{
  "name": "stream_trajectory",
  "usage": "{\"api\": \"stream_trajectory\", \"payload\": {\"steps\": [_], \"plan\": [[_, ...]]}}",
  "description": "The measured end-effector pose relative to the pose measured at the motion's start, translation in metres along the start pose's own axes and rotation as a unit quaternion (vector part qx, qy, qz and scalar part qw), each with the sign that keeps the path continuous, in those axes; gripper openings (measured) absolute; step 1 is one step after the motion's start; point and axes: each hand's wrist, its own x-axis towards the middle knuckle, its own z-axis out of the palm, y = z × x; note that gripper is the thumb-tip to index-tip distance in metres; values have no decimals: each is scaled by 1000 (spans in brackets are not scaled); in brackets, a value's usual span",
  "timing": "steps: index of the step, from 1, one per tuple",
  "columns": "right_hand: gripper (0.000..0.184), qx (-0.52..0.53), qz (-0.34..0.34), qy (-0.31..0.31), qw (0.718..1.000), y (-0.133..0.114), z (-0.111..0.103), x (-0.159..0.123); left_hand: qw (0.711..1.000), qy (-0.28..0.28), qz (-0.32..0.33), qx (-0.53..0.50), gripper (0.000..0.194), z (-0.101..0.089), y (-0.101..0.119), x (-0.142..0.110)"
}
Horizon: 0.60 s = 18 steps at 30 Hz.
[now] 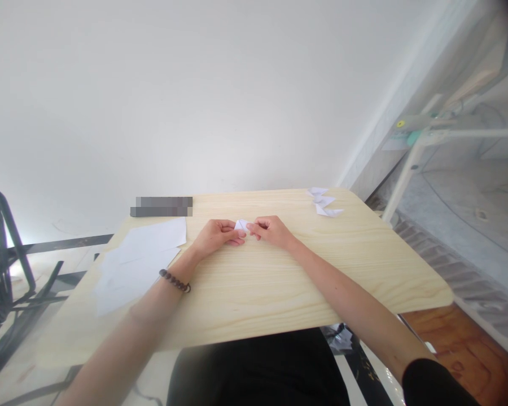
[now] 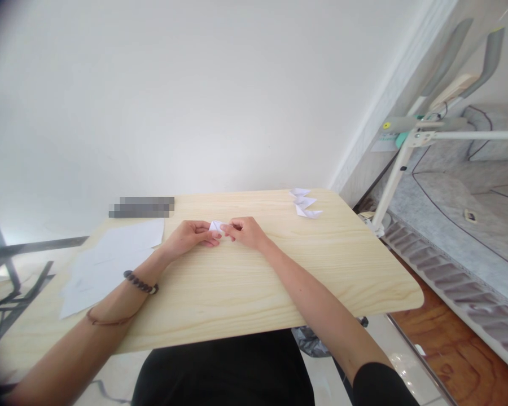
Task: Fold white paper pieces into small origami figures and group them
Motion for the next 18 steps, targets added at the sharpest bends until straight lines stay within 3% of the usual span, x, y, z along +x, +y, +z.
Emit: {"api": "stream_trajectory", "payload": {"steps": [4, 11, 18], "plan": [[44, 12, 11, 6, 1000, -1, -1, 0, 999, -39, -11, -6, 37, -4, -1, 0], [45, 27, 7, -6, 1000, -2, -3, -1, 999, -37, -7, -9, 34, -4, -2, 2], [45, 33, 5, 16, 999, -3, -3, -1, 995, -74, -67, -6, 35, -3, 6, -2]]}}
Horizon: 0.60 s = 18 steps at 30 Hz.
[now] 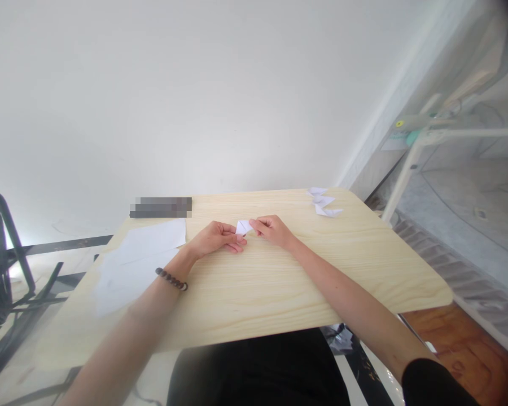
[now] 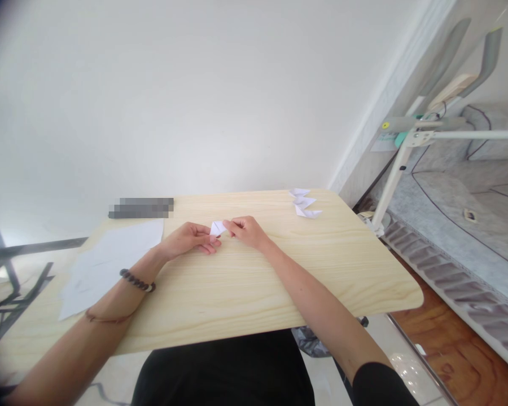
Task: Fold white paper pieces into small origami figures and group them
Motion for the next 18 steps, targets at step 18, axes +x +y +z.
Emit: {"api": "stream_trajectory", "payload": {"steps": [18], "plan": [[26, 17, 15, -92, 996, -4, -2, 0, 998, -5, 45, 49, 29, 8, 0, -3]]}}
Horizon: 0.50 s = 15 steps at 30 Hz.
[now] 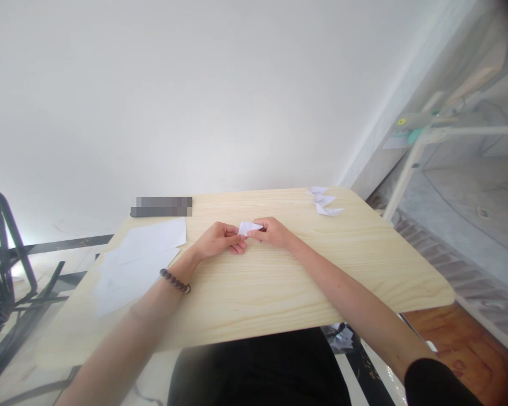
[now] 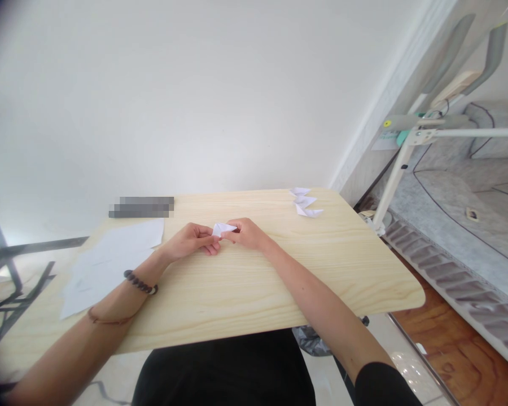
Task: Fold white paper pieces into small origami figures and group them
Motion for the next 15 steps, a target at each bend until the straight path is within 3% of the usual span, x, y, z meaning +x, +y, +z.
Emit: {"api": "stream_trajectory", "payload": {"steps": [9, 15], "plan": [[26, 49, 3, 74, 996, 4, 0, 0, 999, -5, -24, -25, 32, -2, 1, 2], [27, 67, -2, 26, 997, 1, -2, -1, 1000, -14, 16, 4, 30, -1, 1, -1]]}}
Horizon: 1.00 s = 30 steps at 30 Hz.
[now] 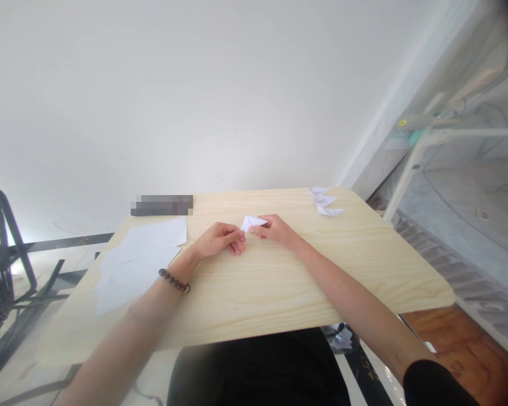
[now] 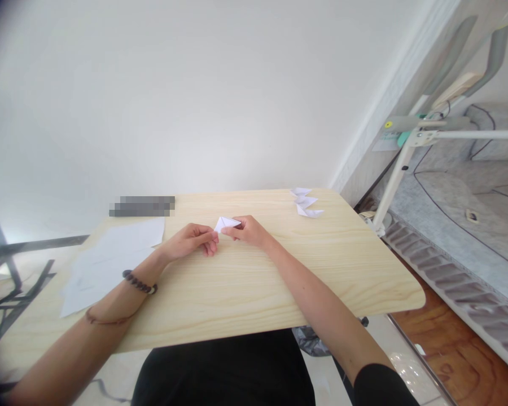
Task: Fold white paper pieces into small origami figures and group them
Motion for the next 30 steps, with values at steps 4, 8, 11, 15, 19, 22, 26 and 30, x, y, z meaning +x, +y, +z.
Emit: {"api": "stream_trajectory", "payload": {"steps": [4, 8, 11, 15, 19, 22, 26, 30], "plan": [[24, -17, -5, -27, 999, -3, -1, -1, 1000, -5, 14, 20, 28, 2, 0, 0], [24, 0, -15, -21, 1000, -2, 0, 0, 1000, -4, 21, 22, 27, 3, 1, -1], [25, 17, -10, -7, 1000, 1, 0, 1, 1000, -8, 27, 2, 27, 2, 1, -1], [25, 33, 1, -18, 999, 0, 0, 1, 999, -22, 28, -6, 28, 1, 1, -3], [24, 23, 8, -60, 998, -4, 0, -1, 999, -30, 29, 15, 29, 2, 2, -2], [22, 19, 4, -47, 999, -5, 0, -2, 999, -28, 24, 27, 30, 3, 2, -2], [20, 24, 2, -42, 999, -6, 0, -2, 999, -28, 23, 29, 26, 4, 3, -2], [20, 33, 0, -46, 998, -7, 0, -2, 999, -30, 29, 34, 24, 4, 4, -2]]}}
